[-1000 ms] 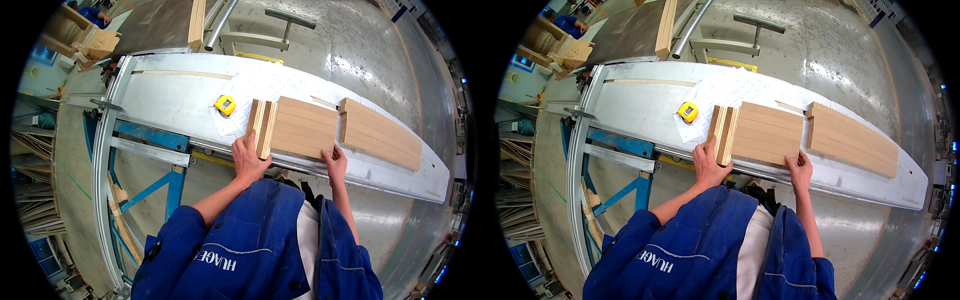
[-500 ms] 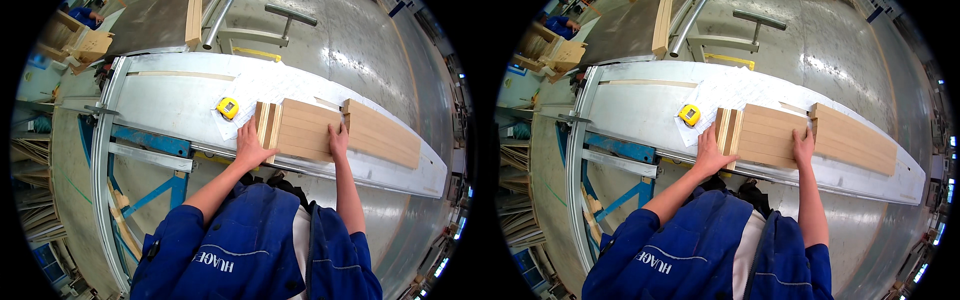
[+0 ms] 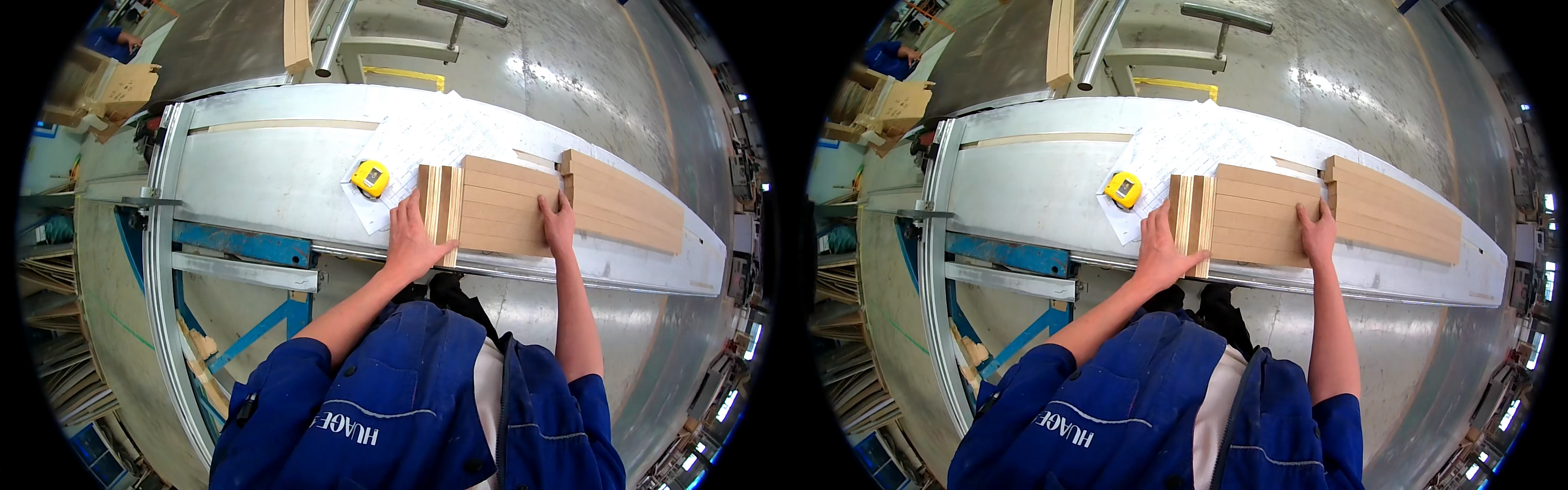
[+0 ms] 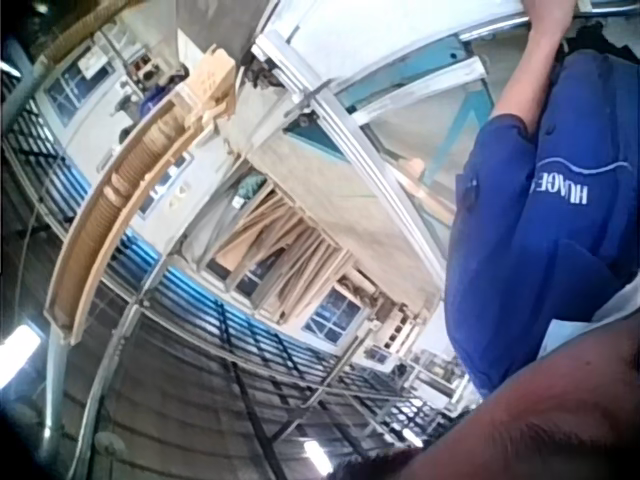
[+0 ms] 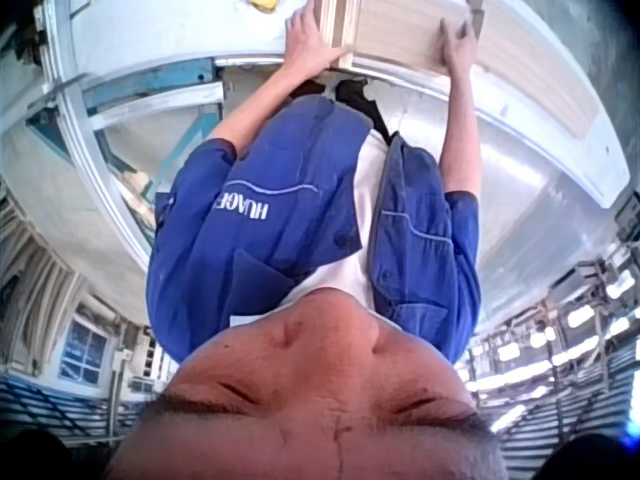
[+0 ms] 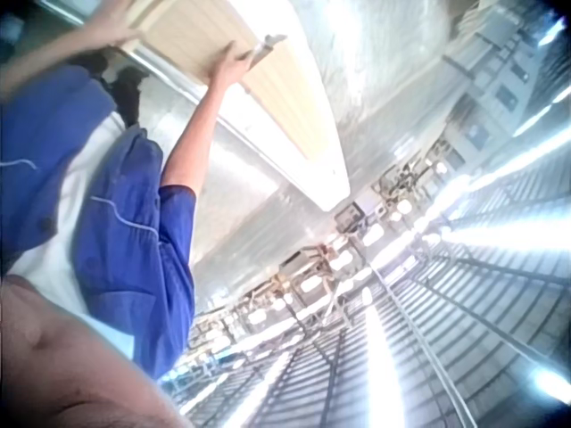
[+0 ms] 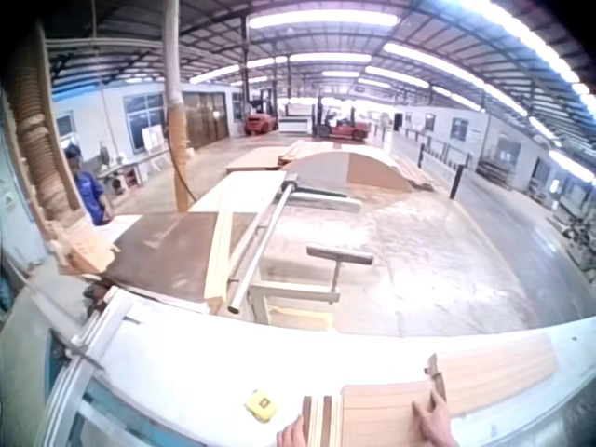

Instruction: The person uses a table saw to cut wooden planks into smaller pieces. They then stack the cut pieces, measure them with a tape measure, and mark them with a marker.

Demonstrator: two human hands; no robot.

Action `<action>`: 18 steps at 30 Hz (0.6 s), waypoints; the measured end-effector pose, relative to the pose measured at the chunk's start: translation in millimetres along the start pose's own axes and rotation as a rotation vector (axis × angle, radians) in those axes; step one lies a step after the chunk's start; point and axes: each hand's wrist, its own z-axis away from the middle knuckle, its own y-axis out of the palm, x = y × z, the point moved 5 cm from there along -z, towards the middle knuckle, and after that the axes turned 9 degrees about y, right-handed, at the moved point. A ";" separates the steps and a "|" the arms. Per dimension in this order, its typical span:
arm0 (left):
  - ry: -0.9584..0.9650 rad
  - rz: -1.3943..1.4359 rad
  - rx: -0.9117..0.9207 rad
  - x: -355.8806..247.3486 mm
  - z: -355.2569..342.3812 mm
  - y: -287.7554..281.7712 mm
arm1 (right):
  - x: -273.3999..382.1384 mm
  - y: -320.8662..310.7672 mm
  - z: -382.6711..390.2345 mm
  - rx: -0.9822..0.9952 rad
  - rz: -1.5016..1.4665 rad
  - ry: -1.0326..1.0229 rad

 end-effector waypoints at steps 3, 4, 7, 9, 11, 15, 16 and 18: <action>-0.005 0.022 0.013 7.2 -2.5 -3.7 | -5.3 1.4 -5.0 0.026 -0.026 -0.008; -0.006 0.025 0.014 11.6 -3.0 -4.0 | -7.2 2.3 -6.1 0.039 -0.041 0.010; -0.025 0.061 0.001 17.2 -6.2 -3.7 | -12.1 3.0 -7.3 0.084 -0.092 0.050; -0.039 0.064 -0.003 19.5 -8.8 -3.2 | -13.2 1.7 -6.9 0.135 -0.158 0.055; -0.050 0.036 0.004 22.1 -11.9 -2.5 | -12.7 -0.1 -4.1 0.186 -0.229 0.042; -0.097 0.057 0.032 22.3 -17.2 -1.6 | -19.7 -4.4 0.3 0.221 -0.305 0.013; -0.104 0.052 0.041 21.2 -17.7 -3.0 | -18.4 -4.6 2.9 0.255 -0.365 0.000; -0.116 0.043 0.060 19.1 -18.3 -5.7 | -17.6 -2.6 6.1 0.290 -0.427 -0.007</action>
